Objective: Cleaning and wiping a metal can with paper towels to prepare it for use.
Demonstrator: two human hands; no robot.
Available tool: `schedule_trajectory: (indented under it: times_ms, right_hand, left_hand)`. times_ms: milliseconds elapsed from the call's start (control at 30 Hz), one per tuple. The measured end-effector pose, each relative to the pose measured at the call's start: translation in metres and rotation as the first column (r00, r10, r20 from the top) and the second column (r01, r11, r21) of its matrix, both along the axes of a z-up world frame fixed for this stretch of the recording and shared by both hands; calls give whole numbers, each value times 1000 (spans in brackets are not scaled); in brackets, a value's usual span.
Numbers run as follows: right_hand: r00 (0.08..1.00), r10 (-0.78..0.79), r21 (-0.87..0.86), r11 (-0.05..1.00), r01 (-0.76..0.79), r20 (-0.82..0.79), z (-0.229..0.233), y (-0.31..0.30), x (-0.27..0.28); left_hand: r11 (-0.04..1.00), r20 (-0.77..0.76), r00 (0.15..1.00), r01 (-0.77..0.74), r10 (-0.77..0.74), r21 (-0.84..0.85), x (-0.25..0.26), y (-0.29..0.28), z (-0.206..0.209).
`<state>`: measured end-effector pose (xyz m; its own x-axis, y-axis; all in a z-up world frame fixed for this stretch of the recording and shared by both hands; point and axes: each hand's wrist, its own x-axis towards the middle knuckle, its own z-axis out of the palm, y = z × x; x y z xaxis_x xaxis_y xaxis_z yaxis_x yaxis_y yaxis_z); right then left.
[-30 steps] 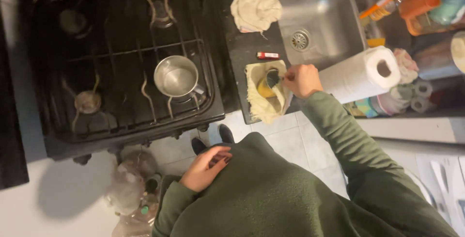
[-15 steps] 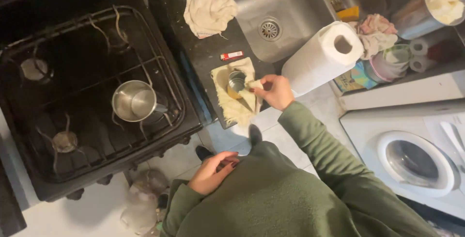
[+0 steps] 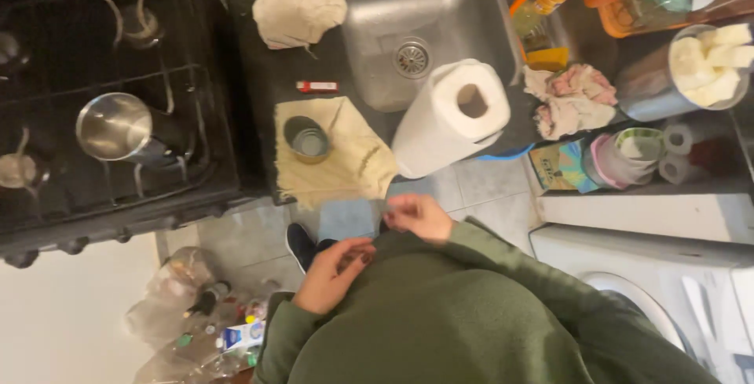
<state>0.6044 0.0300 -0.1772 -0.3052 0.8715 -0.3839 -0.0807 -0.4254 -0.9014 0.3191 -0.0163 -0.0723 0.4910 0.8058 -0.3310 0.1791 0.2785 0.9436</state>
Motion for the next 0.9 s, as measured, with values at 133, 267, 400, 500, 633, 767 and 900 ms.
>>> schedule_trajectory:
  times_ms: [133,267,400,500,633,767,900]
  right_hand:
    - [873,37,171,976,-137,486,70,-16,74]
    - [802,-563,737,626,255,201,165,25,75]
    - [793,-544,652,711,264,273,113,24,93]
    - [659,-552,626,764,155,511,127,-13,126]
    - [838,-528,549,745,380,137,118,-73,220]
    - [641,-767,452,568,688,-11,68,-136,333]
    - [334,-942,458,279,844,-40,6,-149,397]
  left_hand:
    - [897,-192,979,25,67,441,48,38,77]
    - [426,-266,964,228,30,875,118,107,143]
    - [187,-293,952,305,-89,934,162,168,144]
    - [141,-561,823,568,-88,811,175,192,148]
    - [-5,-591,803,593,-76,806,191,206,131]
    - [-69,-692,722,692,30,719,212,218,128]
    - [17,-737,674,737,54,676,227,225,117]
